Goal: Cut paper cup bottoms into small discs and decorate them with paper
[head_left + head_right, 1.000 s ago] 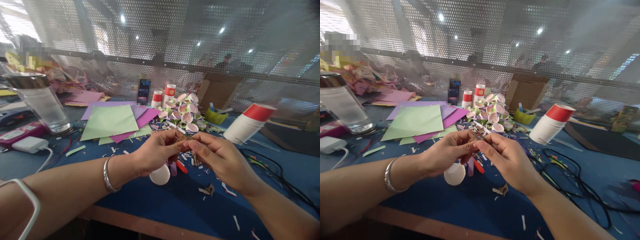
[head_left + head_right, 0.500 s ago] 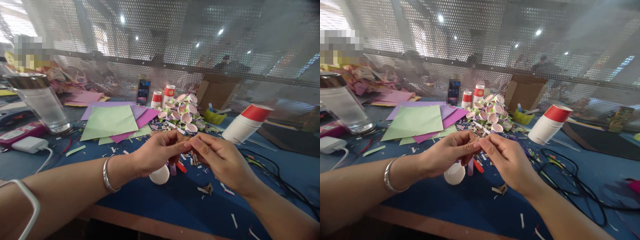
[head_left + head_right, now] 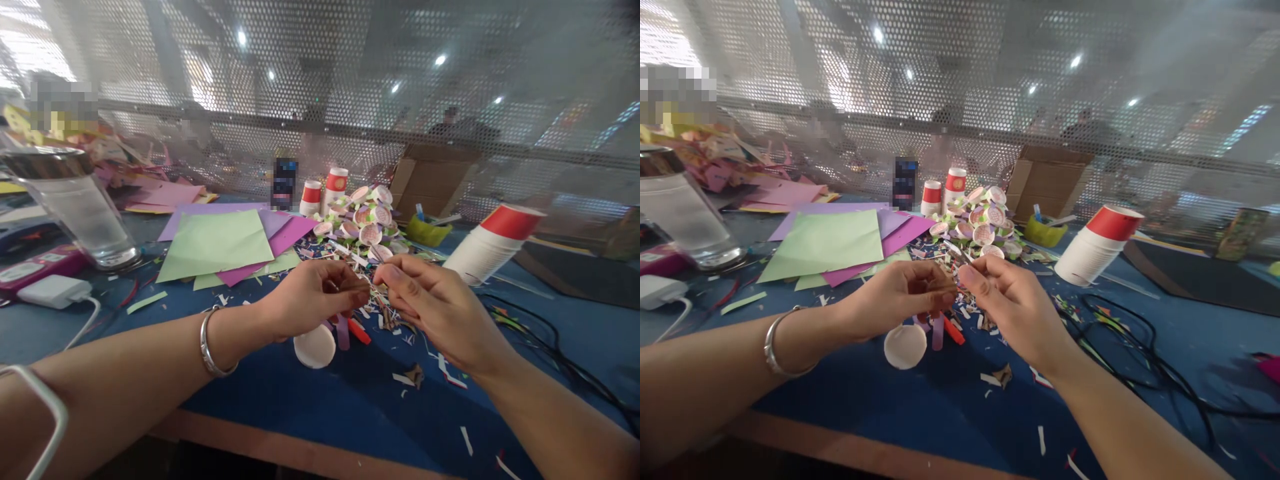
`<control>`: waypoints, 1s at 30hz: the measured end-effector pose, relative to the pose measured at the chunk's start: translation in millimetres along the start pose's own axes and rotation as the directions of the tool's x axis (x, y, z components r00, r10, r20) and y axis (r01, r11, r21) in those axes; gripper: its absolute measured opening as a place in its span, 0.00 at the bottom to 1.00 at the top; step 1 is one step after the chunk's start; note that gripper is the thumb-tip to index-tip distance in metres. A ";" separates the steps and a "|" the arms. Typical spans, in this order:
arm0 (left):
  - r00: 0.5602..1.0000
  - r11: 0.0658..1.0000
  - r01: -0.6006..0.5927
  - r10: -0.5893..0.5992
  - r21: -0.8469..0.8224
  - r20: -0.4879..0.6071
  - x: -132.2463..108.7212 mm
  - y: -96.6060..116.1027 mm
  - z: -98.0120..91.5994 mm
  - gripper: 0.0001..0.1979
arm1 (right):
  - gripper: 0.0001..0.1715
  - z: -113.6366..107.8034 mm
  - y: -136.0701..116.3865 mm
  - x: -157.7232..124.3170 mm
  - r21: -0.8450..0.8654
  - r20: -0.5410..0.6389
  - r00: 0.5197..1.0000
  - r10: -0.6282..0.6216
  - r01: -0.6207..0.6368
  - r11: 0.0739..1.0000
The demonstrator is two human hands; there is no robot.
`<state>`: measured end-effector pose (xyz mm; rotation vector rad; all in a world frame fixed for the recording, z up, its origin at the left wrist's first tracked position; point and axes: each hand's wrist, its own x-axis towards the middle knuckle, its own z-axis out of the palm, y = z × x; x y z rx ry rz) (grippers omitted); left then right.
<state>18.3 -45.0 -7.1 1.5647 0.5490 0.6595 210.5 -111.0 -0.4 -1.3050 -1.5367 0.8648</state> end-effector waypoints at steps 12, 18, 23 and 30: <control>0.999 0.948 0.040 -0.027 -0.315 0.046 -1.1 5.1 -8.7 0.10 | 0.17 0.5 -3.2 1.3 0.135 0.038 0.999 -0.015 0.010 0.991; 0.986 0.879 0.143 -0.088 -0.455 0.141 -0.7 9.5 -14.8 0.08 | 0.14 -3.5 -6.2 -2.7 0.216 0.046 0.999 -0.029 0.018 0.976; 0.990 0.913 0.085 -0.032 -0.398 0.140 -1.5 11.6 -14.3 0.07 | 0.15 -1.0 -10.3 -4.3 0.211 0.087 0.996 -0.025 0.006 0.977; 0.984 0.987 -0.147 0.153 0.068 -0.094 7.5 17.4 -34.4 0.03 | 0.23 1.8 3.6 5.5 -0.004 0.019 0.999 0.035 -0.035 0.999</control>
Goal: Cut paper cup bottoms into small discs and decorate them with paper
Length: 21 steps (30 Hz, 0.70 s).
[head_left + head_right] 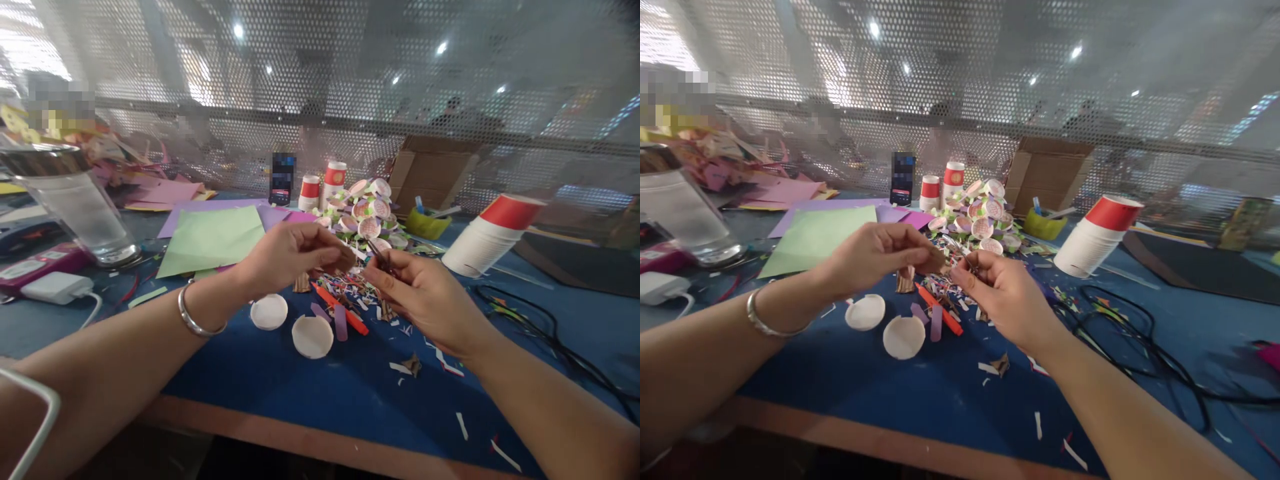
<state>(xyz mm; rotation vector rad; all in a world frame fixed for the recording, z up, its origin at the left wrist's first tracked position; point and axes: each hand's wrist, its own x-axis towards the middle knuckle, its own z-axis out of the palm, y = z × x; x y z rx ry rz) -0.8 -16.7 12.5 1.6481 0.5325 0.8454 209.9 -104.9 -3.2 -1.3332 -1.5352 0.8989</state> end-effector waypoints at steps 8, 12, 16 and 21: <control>0.985 0.891 -0.026 0.099 0.453 -0.139 12.2 -5.3 -37.7 0.06 | 0.19 -11.0 3.8 8.9 -0.662 0.084 0.996 0.039 0.026 0.749; 0.999 0.926 0.010 -0.028 0.377 0.044 6.1 -3.3 -29.4 0.07 | 0.15 -10.4 5.3 6.4 -0.786 0.173 0.978 0.113 0.069 0.614; 0.963 0.936 -0.001 -0.095 0.352 0.253 -5.5 1.8 -13.4 0.03 | 0.13 -9.0 5.8 2.1 -0.816 0.176 0.972 0.155 0.056 0.575; 0.922 0.961 0.046 -0.146 0.271 0.360 -16.2 2.9 0.7 0.02 | 0.12 -8.7 6.0 -1.7 -0.848 0.140 0.980 0.140 0.046 0.528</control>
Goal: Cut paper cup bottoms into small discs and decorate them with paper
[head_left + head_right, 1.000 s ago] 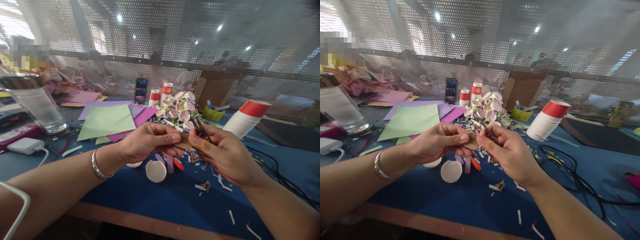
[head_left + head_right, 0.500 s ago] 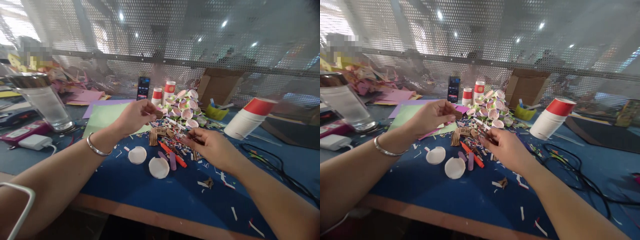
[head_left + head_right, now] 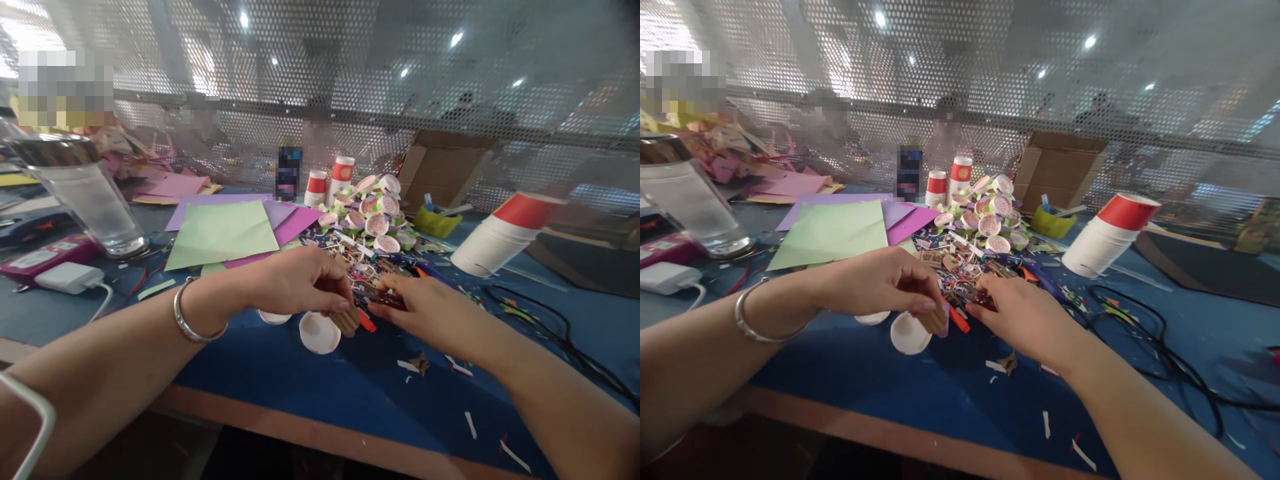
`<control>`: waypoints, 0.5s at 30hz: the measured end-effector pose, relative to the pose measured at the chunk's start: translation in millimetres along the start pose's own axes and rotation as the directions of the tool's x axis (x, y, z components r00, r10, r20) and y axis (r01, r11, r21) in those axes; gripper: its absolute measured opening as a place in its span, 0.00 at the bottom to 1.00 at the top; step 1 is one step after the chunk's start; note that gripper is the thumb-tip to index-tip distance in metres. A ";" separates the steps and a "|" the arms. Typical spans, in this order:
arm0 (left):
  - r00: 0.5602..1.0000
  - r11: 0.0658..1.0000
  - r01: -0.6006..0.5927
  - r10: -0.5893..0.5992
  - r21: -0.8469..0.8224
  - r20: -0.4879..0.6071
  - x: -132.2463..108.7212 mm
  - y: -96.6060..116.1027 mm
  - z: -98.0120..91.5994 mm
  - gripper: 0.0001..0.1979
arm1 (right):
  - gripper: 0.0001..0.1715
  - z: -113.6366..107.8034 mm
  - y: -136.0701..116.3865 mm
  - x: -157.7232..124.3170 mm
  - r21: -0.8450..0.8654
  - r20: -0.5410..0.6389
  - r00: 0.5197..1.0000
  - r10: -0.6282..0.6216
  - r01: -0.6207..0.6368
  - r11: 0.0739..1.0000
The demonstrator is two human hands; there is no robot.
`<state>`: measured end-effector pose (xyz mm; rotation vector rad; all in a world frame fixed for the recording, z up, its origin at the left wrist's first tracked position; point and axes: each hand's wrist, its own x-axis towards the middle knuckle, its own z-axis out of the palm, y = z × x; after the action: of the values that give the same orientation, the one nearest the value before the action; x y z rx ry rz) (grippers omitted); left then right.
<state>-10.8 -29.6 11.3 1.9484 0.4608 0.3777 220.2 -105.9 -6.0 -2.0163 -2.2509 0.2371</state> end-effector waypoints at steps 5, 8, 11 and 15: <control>0.976 0.991 0.119 -0.127 0.054 0.177 -2.4 6.2 -3.9 0.09 | 0.11 0.7 -2.0 -1.7 -0.073 0.031 0.998 0.046 -0.044 0.996; 0.970 0.909 0.124 -0.195 0.398 0.144 -3.5 10.6 -8.0 0.08 | 0.11 0.1 -5.1 -2.6 -0.160 0.041 0.997 0.070 -0.062 0.985; 0.976 0.819 0.088 -0.184 0.566 0.114 -4.5 13.7 -8.0 0.09 | 0.12 -1.4 -8.2 -2.9 -0.213 0.056 0.993 0.102 -0.088 0.973; 0.994 0.770 0.012 -0.081 0.637 0.079 -6.6 19.1 -7.6 0.08 | 0.13 -1.8 -9.2 -2.3 -0.242 0.072 0.992 0.106 -0.086 0.967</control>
<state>-17.2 -33.9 31.4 2.5992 0.6259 0.0782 211.9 -109.1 -2.4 -2.2787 -2.3333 0.0631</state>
